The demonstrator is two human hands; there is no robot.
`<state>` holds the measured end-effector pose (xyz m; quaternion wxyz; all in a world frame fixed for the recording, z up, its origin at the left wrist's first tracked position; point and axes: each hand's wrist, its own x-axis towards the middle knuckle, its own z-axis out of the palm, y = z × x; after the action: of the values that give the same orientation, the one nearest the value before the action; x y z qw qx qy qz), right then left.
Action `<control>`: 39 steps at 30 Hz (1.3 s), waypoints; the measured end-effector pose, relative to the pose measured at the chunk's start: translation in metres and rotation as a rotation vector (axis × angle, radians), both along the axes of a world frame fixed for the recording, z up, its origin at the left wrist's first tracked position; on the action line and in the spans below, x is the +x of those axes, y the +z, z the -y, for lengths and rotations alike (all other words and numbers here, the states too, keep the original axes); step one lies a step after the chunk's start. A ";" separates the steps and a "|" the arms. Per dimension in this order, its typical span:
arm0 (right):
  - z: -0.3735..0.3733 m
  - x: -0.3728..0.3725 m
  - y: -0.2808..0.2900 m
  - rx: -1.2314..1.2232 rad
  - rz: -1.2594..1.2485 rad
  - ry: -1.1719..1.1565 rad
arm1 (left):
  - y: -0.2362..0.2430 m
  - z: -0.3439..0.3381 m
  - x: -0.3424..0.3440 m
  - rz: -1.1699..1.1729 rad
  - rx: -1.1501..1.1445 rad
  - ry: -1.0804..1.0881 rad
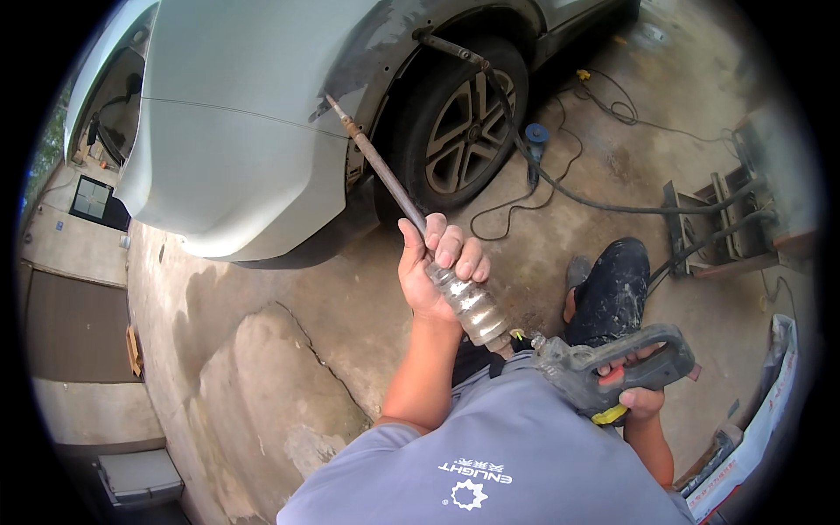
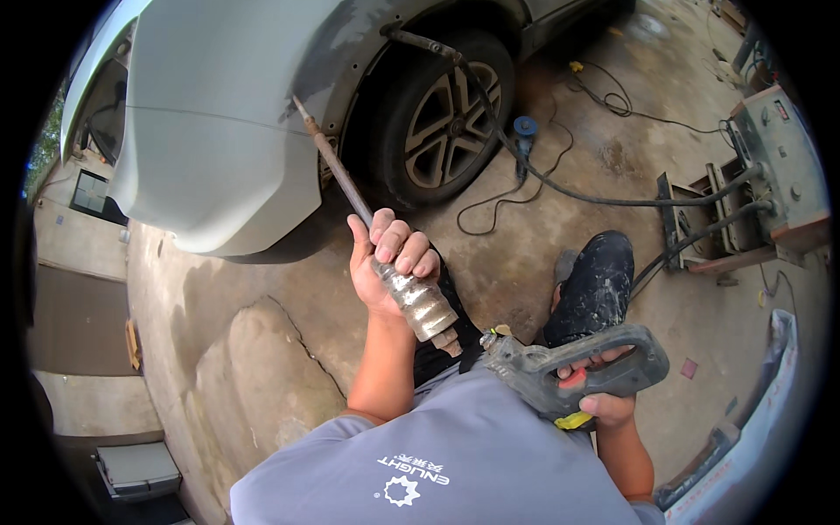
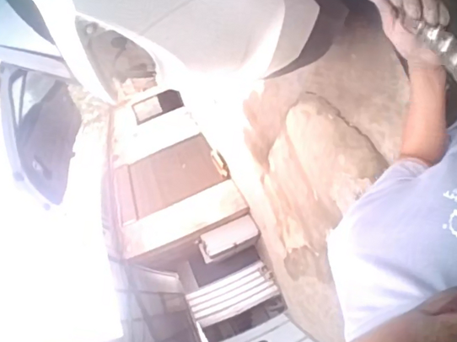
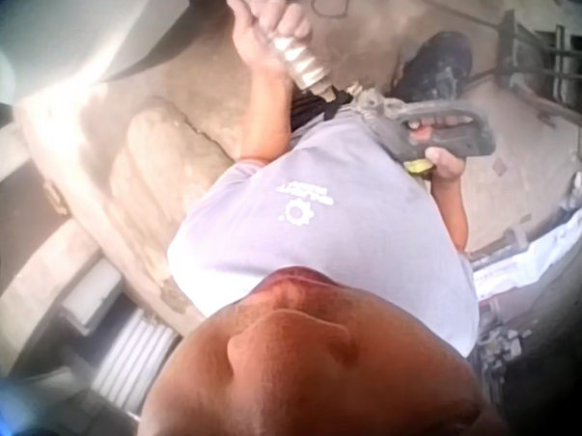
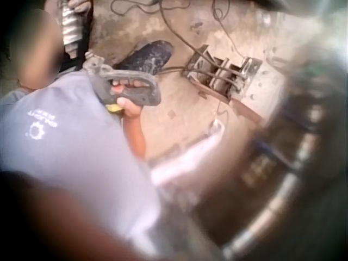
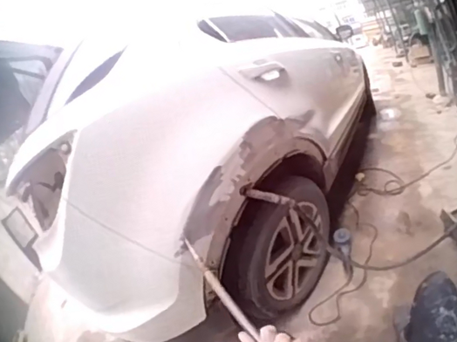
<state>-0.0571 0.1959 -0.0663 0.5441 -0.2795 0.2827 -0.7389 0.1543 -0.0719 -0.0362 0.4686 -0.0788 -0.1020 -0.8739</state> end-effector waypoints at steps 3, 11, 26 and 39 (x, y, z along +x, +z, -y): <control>-0.001 0.001 -0.012 -0.043 0.028 0.011 | 0.026 -0.006 0.001 0.751 0.168 0.159; 0.005 -0.001 -0.004 -0.045 -0.003 0.089 | 0.013 -0.001 -0.001 0.455 0.093 0.105; 0.007 0.002 0.000 0.007 0.005 0.088 | 0.018 -0.010 0.003 0.811 0.098 0.213; 0.006 0.001 -0.006 -0.013 0.042 0.025 | 0.017 -0.001 0.011 0.731 0.119 0.164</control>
<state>-0.0557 0.1900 -0.0725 0.5572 -0.2708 0.2628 -0.7397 0.1648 -0.0710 -0.0188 0.4734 0.2742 -0.2176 -0.8083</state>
